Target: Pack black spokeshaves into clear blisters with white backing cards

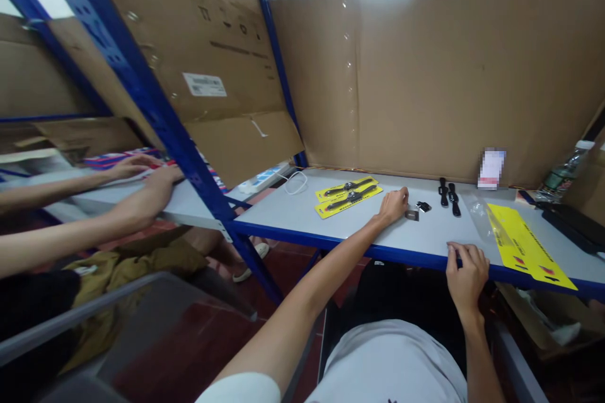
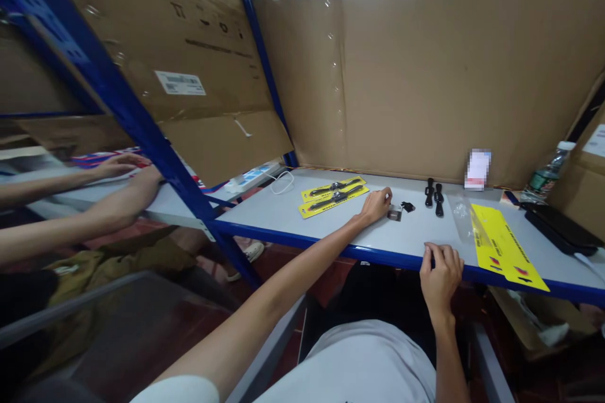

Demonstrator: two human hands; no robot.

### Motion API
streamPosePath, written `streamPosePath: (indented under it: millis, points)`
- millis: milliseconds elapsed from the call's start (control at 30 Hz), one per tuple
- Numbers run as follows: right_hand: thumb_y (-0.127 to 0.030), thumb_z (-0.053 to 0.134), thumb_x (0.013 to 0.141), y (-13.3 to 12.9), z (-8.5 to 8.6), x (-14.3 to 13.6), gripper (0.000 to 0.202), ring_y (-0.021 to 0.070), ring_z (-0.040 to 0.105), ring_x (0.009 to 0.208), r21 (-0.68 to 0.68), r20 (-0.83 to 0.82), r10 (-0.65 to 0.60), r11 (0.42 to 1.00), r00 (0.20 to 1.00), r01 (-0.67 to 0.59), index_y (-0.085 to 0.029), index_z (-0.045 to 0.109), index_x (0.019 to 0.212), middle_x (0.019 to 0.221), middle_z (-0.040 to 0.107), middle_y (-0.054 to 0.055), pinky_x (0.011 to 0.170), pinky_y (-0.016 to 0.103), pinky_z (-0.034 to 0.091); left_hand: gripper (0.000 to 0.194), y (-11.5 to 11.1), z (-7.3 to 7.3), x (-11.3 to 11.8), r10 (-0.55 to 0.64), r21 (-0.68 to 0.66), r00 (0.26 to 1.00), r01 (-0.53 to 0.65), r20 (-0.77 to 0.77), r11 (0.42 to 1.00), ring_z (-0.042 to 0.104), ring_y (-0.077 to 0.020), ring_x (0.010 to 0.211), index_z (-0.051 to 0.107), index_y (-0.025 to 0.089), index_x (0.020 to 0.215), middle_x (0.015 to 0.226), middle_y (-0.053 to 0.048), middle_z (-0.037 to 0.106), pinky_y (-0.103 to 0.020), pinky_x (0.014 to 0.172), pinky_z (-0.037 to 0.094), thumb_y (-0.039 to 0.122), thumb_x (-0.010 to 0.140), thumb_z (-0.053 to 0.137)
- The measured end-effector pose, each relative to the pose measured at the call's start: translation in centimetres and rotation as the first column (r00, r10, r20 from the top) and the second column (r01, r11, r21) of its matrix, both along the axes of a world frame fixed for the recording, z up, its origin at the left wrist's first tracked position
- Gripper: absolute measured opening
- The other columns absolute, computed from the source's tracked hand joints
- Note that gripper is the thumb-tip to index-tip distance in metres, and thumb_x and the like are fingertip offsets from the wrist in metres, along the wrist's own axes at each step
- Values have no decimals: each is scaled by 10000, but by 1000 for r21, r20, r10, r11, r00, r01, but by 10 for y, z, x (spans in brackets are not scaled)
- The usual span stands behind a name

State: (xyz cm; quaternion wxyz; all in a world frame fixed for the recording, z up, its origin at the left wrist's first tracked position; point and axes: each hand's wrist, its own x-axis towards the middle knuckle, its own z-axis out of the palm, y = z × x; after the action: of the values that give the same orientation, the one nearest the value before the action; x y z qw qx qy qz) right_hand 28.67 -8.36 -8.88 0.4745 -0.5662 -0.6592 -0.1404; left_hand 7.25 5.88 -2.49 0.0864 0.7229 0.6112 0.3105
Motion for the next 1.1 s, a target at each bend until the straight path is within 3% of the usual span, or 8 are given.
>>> streamPosePath:
  millis: [167, 400, 700, 967, 1100]
  points:
    - [-309, 483, 1036, 3, -4, 1, 310, 248, 583, 873, 85, -8, 28, 996, 1000, -27, -183, 742, 919, 893, 715, 94, 812, 357, 356, 219, 7, -2, -3, 90, 31, 996, -90, -1, 995, 681, -252, 941, 682, 228, 1084, 950, -98, 757, -326, 826, 429, 178, 970, 501]
    - [-269, 540, 1026, 5, -8, 1, 243, 237, 580, 837, 204, 10, 43, 978, 999, -44, -180, 739, 919, 866, 714, 76, 793, 358, 369, 175, 9, -3, -1, 86, 50, 996, -85, -16, 995, 673, -241, 908, 704, 240, 1026, 905, -76, 749, -313, 796, 431, 260, 963, 541]
    - [-215, 583, 1009, 5, -9, -1, 174, 226, 596, 819, 294, -12, 60, 954, 998, -54, -180, 721, 909, 861, 723, 69, 783, 350, 393, 407, 10, -4, 0, 20, 41, 1000, -20, -5, 999, 600, -212, 741, 674, 207, 683, 716, -70, 669, -309, 695, 364, 422, 984, 504]
    - [-205, 591, 1006, 3, -9, -1, 162, 225, 602, 813, 306, -17, 67, 950, 998, -58, -179, 723, 917, 851, 722, 68, 781, 352, 406, 470, 22, -8, -7, 15, 48, 999, -17, 50, 999, 461, -149, 629, 582, 191, 595, 596, 2, 534, -283, 629, 293, 420, 996, 497]
    - [-208, 587, 1008, 3, -8, -1, 162, 227, 607, 824, 295, -26, 76, 953, 997, -65, -185, 722, 921, 863, 729, 66, 786, 353, 405, 467, 21, -7, -6, 33, 73, 998, -37, 55, 997, 510, -169, 665, 623, 197, 668, 645, -22, 585, -287, 653, 316, 451, 1020, 452]
